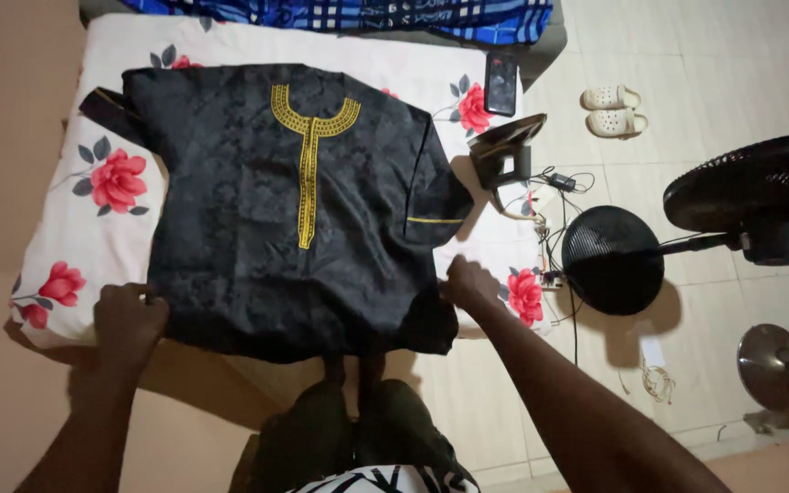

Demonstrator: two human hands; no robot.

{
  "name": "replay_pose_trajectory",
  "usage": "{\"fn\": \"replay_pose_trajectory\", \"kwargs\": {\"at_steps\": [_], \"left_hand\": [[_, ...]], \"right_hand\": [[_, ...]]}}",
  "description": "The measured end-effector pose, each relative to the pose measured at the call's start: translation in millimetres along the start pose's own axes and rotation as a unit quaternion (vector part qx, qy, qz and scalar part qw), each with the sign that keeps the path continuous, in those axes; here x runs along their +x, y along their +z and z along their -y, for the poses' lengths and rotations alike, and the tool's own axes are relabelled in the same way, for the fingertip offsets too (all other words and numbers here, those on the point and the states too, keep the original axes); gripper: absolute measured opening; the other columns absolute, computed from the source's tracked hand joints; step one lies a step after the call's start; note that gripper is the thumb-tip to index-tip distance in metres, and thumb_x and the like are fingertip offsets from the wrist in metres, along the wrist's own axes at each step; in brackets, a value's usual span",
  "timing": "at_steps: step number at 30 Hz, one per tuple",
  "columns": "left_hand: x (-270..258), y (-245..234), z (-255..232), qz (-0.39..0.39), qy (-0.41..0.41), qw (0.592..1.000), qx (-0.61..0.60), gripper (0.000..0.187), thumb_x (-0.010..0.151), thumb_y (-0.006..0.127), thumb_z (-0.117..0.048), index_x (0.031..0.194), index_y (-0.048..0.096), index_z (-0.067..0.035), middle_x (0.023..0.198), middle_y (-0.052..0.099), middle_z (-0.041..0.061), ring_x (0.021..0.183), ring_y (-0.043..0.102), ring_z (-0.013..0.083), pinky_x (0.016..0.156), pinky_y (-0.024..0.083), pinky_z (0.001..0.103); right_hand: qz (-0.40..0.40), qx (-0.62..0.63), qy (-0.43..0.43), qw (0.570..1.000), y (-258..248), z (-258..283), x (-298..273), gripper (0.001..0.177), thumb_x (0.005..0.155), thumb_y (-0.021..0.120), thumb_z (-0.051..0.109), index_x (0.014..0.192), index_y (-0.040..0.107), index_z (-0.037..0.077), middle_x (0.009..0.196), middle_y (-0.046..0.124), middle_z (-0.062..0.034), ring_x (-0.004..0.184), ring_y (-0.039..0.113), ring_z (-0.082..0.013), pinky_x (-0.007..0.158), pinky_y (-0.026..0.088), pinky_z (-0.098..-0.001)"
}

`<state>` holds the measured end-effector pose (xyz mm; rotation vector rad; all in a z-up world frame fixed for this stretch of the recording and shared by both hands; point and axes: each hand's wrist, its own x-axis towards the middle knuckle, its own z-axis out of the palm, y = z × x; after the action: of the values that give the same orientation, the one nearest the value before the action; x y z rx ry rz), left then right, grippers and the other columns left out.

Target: The recorder irons a black shirt with yellow embroidery on a bed using a handheld iron.

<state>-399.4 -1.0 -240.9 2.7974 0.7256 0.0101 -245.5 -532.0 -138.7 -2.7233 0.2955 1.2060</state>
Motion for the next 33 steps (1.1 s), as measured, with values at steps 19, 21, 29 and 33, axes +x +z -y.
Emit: {"fn": "replay_pose_trajectory", "kwargs": {"at_steps": [19,21,29,33], "left_hand": [[79,-31,-158,-0.046,0.201,0.974,-0.09,0.053,0.084,0.073,-0.024,0.129,0.063,0.004,0.142,0.057,0.03,0.131,0.052,0.0477,0.107,0.043,0.051],[102,-24,-161,-0.044,0.217,0.972,-0.084,0.05,0.086,0.071,-0.022,0.128,0.061,0.003,0.147,0.054,0.028,0.138,0.047,0.0458,0.114,0.041,0.05],[249,-37,-171,-0.021,0.304,0.946,-0.11,0.054,0.089,0.066,-0.018,0.136,0.054,0.007,0.142,0.055,0.03,0.136,0.052,0.0462,0.114,0.044,0.049],[309,-44,-191,-0.005,0.303,0.952,-0.039,0.059,0.088,0.07,-0.02,0.137,0.053,0.01,0.136,0.057,0.032,0.126,0.056,0.0463,0.101,0.048,0.051]], "right_hand": [[-0.227,0.127,-0.39,0.883,-26,117,92,0.046,0.075,0.07,0.01,0.121,0.069,0.01,0.119,0.063,-0.0219,0.11,0.062,-0.0442,0.094,0.052,-0.0494],[-0.211,0.123,-0.373,0.895,-36,138,107,0.04,0.076,0.072,0.013,0.115,0.07,0.009,0.118,0.065,-0.0201,0.113,0.063,-0.0409,0.093,0.054,-0.047],[-0.205,0.177,-0.273,0.923,-107,177,180,0.032,0.079,0.069,0.01,0.111,0.068,0.01,0.098,0.071,-0.0189,0.093,0.073,-0.0413,0.08,0.059,-0.0468],[-0.268,0.123,-0.269,0.917,-125,148,240,0.036,0.08,0.068,0.008,0.116,0.072,0.005,0.109,0.071,-0.0215,0.104,0.071,-0.0387,0.091,0.058,-0.0446]]}}
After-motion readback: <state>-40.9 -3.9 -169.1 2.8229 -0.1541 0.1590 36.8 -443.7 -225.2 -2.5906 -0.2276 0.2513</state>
